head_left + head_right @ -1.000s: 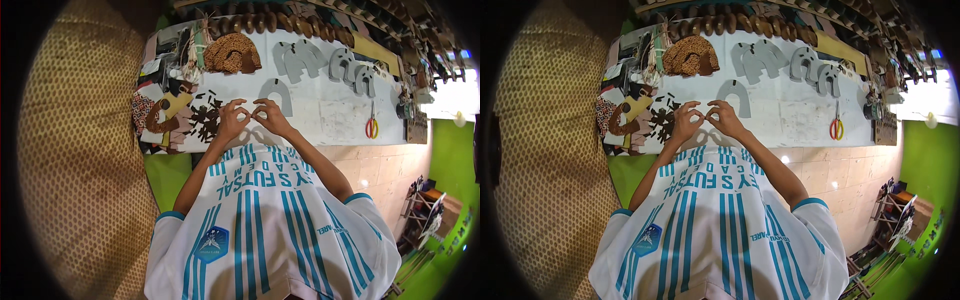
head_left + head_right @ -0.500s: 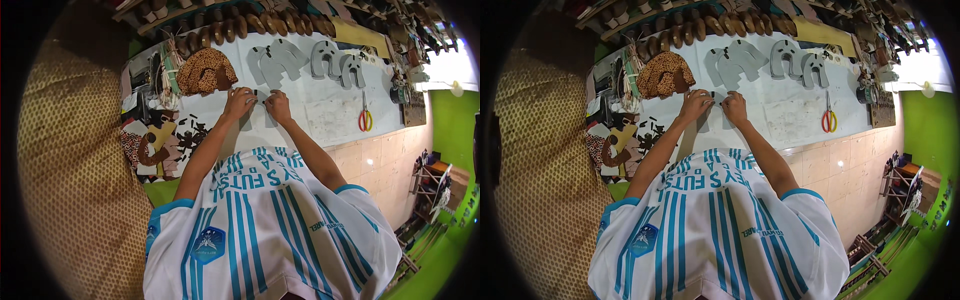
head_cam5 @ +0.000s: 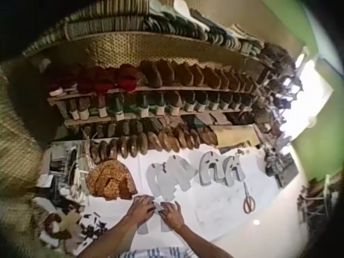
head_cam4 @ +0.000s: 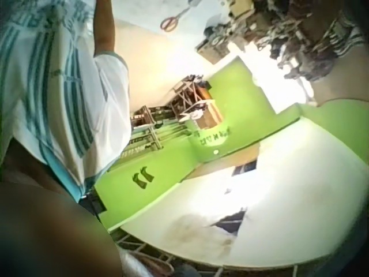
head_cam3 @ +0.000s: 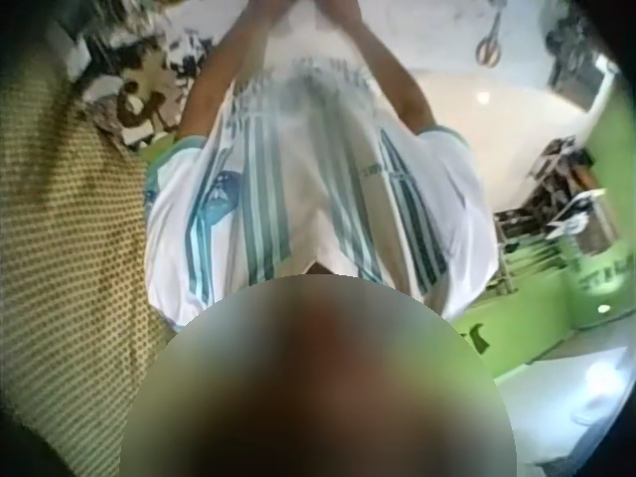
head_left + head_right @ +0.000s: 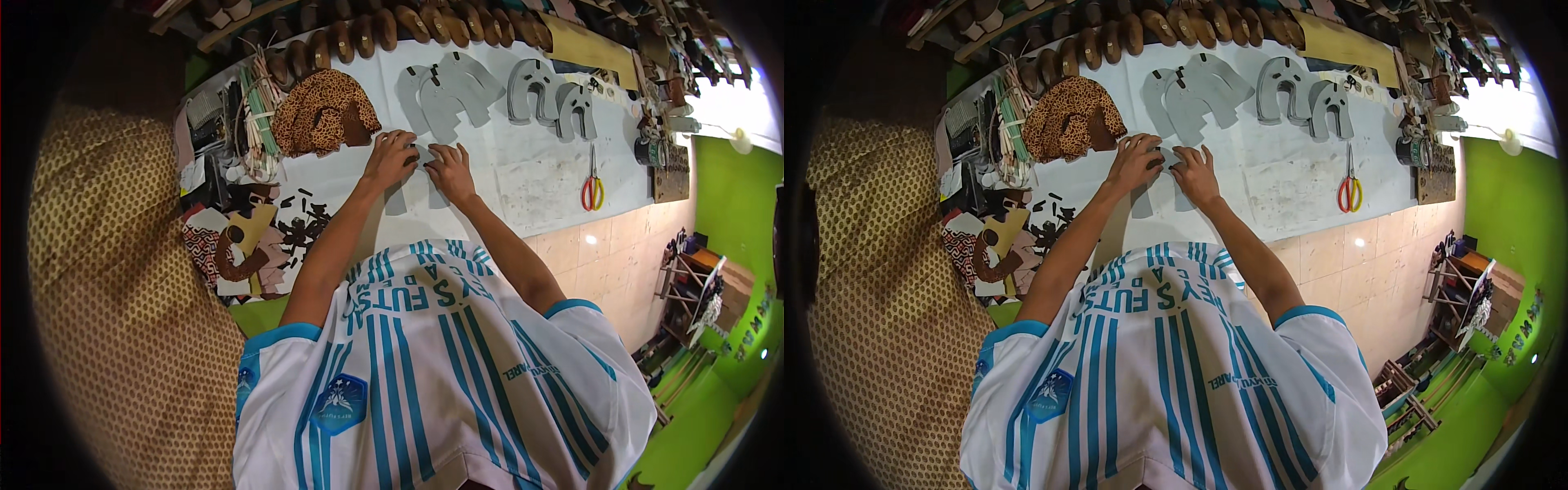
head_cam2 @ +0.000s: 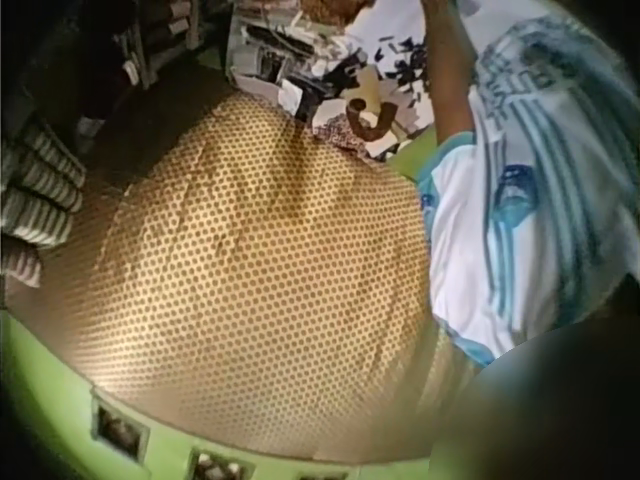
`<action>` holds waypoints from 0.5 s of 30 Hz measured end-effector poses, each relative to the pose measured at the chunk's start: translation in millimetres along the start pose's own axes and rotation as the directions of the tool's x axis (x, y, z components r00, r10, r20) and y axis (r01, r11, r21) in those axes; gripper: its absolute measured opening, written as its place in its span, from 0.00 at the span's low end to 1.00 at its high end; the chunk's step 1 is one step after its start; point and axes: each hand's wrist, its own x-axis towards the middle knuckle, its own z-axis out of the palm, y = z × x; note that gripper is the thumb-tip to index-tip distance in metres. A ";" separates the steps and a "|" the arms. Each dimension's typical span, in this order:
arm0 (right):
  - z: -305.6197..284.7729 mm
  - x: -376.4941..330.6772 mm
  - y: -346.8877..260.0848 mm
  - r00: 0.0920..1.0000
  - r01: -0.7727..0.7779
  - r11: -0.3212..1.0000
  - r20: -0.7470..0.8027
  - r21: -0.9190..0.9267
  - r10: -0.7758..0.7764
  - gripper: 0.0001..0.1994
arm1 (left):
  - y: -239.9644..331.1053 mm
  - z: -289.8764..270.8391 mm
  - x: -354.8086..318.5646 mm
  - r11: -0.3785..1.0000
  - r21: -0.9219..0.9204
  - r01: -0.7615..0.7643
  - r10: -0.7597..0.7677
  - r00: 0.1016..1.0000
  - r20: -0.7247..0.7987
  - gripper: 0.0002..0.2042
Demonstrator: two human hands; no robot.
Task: Organizing and preparing various pre-cut shoe upper components and small parts on a workbench.
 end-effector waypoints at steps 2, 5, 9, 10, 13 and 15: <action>2.2 -0.2 0.9 1.000 0.004 1.000 0.012 -0.008 -0.004 0.06 | -0.6 -1.1 1.8 0.999 -0.002 -0.032 0.032 0.999 0.030 0.10; 5.5 -0.1 1.6 0.999 0.014 1.000 0.032 -0.022 -0.014 0.06 | 0.0 -2.8 3.2 0.999 -0.004 -0.053 0.053 0.998 0.038 0.10; 7.9 0.5 1.2 0.999 0.012 0.999 0.037 -0.033 -0.011 0.07 | -2.4 -2.8 2.9 0.998 -0.018 -0.061 0.062 0.997 0.036 0.09; 8.4 0.3 0.8 0.999 -0.006 0.999 0.052 -0.040 0.008 0.07 | -2.8 -2.8 3.1 0.998 -0.030 -0.059 0.060 0.997 0.042 0.09; 7.5 2.6 -2.4 0.995 -0.042 0.998 0.084 -0.056 0.047 0.09 | -3.2 -4.1 3.3 0.997 -0.049 -0.059 0.061 0.997 0.042 0.09; 7.1 5.3 -3.8 0.995 -0.051 0.996 0.086 -0.071 0.058 0.09 | -3.5 -4.7 3.0 0.996 -0.057 -0.062 0.064 0.997 0.033 0.09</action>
